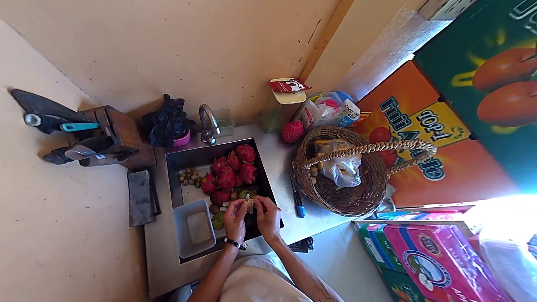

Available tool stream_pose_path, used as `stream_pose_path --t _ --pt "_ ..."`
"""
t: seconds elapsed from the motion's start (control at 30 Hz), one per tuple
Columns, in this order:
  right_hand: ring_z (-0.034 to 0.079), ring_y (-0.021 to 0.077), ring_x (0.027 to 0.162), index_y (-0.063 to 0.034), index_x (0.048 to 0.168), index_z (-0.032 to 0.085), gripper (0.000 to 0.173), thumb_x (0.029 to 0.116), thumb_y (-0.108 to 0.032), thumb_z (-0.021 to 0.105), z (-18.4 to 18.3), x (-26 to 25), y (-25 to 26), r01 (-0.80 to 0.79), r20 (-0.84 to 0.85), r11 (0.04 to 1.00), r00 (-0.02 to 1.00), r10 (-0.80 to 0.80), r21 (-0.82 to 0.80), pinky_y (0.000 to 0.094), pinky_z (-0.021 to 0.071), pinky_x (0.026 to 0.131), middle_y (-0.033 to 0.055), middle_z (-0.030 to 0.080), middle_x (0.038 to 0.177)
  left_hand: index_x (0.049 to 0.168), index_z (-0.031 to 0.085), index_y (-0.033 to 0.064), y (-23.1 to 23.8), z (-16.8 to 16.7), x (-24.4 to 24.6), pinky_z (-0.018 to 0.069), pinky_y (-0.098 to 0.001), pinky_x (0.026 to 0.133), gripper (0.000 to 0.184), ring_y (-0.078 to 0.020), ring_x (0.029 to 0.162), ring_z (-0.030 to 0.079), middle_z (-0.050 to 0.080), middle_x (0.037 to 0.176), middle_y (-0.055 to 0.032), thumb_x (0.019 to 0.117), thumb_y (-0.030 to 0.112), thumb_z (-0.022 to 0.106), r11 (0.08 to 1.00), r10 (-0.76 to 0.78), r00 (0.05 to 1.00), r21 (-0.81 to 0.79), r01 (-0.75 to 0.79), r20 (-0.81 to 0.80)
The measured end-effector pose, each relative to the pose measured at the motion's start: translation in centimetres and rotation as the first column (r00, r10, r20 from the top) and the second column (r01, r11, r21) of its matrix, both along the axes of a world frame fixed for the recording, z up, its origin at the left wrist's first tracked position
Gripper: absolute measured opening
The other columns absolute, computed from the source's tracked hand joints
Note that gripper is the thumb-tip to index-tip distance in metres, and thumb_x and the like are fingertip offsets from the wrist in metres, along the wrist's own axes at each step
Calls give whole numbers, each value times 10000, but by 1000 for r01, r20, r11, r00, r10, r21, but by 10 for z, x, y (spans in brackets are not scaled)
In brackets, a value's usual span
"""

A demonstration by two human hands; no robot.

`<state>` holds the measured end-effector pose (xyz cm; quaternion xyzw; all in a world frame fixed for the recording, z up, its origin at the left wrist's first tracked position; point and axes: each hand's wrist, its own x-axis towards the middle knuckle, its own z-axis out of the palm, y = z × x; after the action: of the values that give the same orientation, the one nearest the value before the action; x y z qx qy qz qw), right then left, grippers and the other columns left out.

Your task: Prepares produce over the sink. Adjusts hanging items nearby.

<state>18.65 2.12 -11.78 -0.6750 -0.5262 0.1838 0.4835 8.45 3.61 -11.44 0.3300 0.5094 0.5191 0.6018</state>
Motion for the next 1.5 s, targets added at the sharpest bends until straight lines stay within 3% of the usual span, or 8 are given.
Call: stream_pose_path --t 0.2,0.4,0.53,0.63,0.7,0.97,1.23,1.5 --pt "727 122 861 35 1041 739 152 985 -38 618 7 -5 4 73 -297 986 948 -114 -147 273 603 827 117 746 954 1125 598 -79 0 -2 4 603 -327 857 160 -160 885 709 705 985 -112 973 -52 555 999 41 997 10 -42 62" --pt "714 132 815 92 1106 678 199 1051 -51 551 11 0 16 149 -700 917 604 -381 -371 288 610 811 143 728 925 1164 495 -51 7 4 3 609 -348 839 165 -202 879 719 691 1034 -142 1059 -1 378 990 132 958 -84 -114 256" --pt "727 154 805 71 1076 705 186 1035 -68 587 -10 32 12 47 -530 888 788 -314 -457 316 618 796 145 738 911 1178 498 -31 13 0 -9 605 -371 877 205 -253 955 730 703 1113 -178 1082 22 325 991 59 929 -135 -10 365" --pt "716 227 1038 -16 1215 719 247 1007 -106 620 -12 56 9 -163 -303 794 952 -28 -586 414 562 958 151 737 1144 1212 536 -52 12 -8 -14 599 -385 890 245 -238 955 711 677 1120 -157 1074 27 350 983 -18 934 -163 81 356" --pt "706 230 1087 -28 1306 683 315 1015 -113 600 -4 58 10 -200 -272 832 960 61 -518 382 564 979 171 702 1238 1228 555 -71 12 -13 -15 598 -383 889 247 -221 931 705 671 1090 -142 1061 26 400 976 -106 945 -151 158 309" --pt "714 105 844 -5 1065 760 198 989 -170 681 10 68 37 -561 -473 763 793 385 -320 257 613 796 109 722 1045 1149 593 -67 14 -16 -10 607 -350 846 198 -184 883 707 703 1023 -120 958 -17 595 962 -261 965 -77 263 36" --pt "731 173 906 -21 1066 778 188 989 -162 679 44 68 84 -466 -211 861 880 426 -205 339 620 863 126 734 1052 1028 674 -59 81 27 -2 555 -275 892 148 -115 1009 654 672 1097 -125 992 46 576 908 -249 878 216 358 -408" --pt "712 124 798 -20 992 777 106 955 -62 687 68 74 118 -399 26 916 917 399 48 284 622 754 95 734 998 1059 673 0 117 56 11 557 -261 890 116 -93 1022 650 669 1126 -66 1005 49 582 896 -213 886 279 346 -412"
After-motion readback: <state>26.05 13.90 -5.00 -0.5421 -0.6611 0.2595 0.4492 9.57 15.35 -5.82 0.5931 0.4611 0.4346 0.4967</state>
